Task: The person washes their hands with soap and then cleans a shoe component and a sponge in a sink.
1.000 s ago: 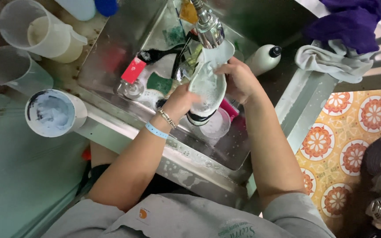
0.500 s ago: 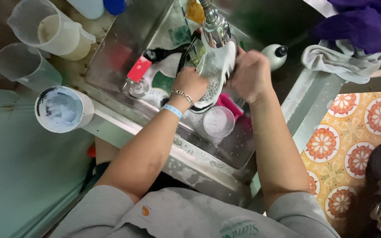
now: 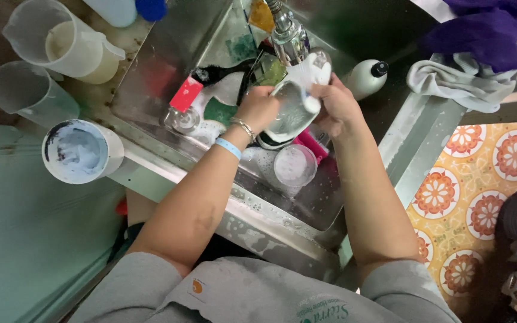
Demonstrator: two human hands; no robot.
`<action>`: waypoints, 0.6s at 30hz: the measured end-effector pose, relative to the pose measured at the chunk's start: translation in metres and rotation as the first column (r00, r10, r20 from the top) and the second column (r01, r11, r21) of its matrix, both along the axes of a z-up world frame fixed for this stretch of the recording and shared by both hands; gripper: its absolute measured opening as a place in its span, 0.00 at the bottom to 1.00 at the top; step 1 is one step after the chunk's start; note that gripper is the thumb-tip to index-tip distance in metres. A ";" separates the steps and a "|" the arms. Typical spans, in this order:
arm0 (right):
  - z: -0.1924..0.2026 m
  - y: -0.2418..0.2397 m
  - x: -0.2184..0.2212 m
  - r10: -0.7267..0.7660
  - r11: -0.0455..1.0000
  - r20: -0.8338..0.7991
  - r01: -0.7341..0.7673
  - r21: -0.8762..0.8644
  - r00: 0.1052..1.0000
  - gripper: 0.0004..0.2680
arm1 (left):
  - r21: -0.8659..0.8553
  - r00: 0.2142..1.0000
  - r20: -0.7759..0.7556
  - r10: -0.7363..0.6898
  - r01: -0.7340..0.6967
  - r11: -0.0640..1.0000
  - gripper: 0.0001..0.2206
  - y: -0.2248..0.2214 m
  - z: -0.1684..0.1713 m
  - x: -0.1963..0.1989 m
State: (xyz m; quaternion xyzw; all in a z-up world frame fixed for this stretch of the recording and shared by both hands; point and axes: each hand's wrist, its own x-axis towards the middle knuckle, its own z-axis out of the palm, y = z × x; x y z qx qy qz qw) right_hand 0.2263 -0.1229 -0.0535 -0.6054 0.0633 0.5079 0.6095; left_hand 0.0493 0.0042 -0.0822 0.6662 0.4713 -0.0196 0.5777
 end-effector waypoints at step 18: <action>0.075 0.010 -0.016 0.193 0.935 0.261 -0.097 -0.341 0.946 0.28 | -0.125 0.993 0.113 -0.029 0.043 0.991 0.12 0.014 0.054 -0.001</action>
